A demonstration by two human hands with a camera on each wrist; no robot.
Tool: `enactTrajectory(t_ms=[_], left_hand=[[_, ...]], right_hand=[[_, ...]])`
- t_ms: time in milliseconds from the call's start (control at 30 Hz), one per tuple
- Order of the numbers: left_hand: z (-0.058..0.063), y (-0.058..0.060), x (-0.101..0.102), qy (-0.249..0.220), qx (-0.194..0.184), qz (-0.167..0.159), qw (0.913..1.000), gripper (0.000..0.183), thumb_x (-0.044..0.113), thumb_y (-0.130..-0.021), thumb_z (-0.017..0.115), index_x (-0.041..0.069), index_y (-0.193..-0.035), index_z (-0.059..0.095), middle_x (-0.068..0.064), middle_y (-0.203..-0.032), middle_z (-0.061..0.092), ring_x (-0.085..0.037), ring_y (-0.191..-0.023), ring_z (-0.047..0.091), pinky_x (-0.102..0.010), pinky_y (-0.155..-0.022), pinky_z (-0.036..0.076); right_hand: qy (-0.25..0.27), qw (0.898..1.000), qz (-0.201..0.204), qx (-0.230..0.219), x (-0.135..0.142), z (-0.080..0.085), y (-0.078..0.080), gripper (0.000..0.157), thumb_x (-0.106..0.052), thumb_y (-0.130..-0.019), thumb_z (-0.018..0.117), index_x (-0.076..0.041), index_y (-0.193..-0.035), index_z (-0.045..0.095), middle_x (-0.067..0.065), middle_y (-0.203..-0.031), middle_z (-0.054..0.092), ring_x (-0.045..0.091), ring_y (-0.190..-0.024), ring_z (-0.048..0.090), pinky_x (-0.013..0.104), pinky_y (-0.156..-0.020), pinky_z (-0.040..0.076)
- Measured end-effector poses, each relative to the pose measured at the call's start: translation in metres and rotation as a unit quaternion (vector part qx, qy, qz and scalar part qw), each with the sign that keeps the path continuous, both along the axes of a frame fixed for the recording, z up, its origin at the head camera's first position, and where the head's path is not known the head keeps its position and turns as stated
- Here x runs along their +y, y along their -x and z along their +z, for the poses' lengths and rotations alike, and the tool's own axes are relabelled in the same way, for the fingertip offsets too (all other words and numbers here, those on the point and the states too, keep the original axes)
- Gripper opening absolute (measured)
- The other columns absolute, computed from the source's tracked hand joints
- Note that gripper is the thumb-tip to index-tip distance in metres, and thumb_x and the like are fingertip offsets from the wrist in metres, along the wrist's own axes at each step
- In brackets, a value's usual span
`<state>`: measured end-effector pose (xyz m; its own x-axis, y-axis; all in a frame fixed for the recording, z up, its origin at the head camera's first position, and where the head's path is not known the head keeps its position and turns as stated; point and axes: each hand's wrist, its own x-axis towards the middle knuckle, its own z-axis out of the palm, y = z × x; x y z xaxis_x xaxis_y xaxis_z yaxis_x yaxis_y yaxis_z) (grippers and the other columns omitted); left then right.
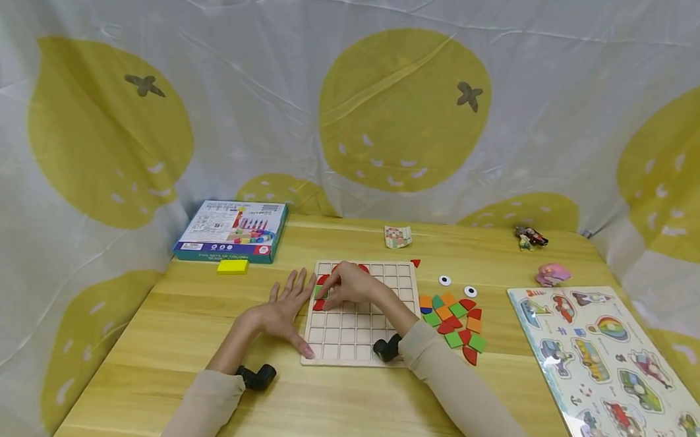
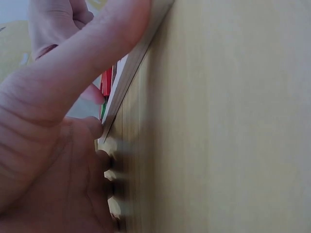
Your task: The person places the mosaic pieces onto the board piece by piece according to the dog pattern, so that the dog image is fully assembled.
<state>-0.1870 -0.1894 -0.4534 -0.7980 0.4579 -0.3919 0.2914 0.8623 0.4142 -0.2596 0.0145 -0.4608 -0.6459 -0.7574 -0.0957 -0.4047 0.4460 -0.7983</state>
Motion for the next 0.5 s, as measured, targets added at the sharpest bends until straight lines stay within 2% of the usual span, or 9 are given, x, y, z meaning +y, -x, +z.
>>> enactTrajectory(t_ms=[200, 367, 500], left_hand=[[0.0, 0.001, -0.002, -0.001, 0.002, -0.003, 1.0, 0.145, 0.064, -0.056, 0.083, 0.012, -0.155, -0.011, -0.019, -0.159, -0.023, -0.04, -0.147, -0.022, -0.068, -0.114, -0.008], [0.0, 0.001, -0.001, -0.004, 0.0, -0.004, 1.0, 0.145, 0.064, -0.057, 0.082, 0.012, -0.155, -0.011, -0.019, -0.159, -0.023, -0.04, -0.147, -0.023, -0.068, -0.114, -0.008], [0.001, 0.0, -0.001, -0.008, -0.004, -0.002, 1.0, 0.145, 0.064, -0.056, 0.083, 0.012, -0.155, -0.011, -0.019, -0.159, -0.023, -0.04, -0.147, -0.023, -0.068, -0.114, -0.009]], right_hand=[[-0.011, 1.0, 0.018, -0.02, -0.001, 0.0, 0.007, 0.018, -0.016, -0.077, 0.081, -0.012, -0.095, 0.079, -0.004, -0.059, 0.058, 0.004, -0.05, 0.037, 0.018, -0.049, 0.031], [-0.014, 0.998, 0.04, -0.046, -0.002, 0.001, 0.013, 0.019, -0.014, -0.077, 0.08, -0.011, -0.096, 0.078, -0.001, -0.061, 0.062, 0.004, -0.048, 0.038, 0.018, -0.048, 0.031], [-0.018, 0.997, 0.056, -0.049, -0.005, 0.005, 0.015, 0.018, -0.011, -0.077, 0.08, -0.008, -0.094, 0.078, 0.002, -0.063, 0.063, 0.004, -0.049, 0.039, 0.017, -0.048, 0.031]])
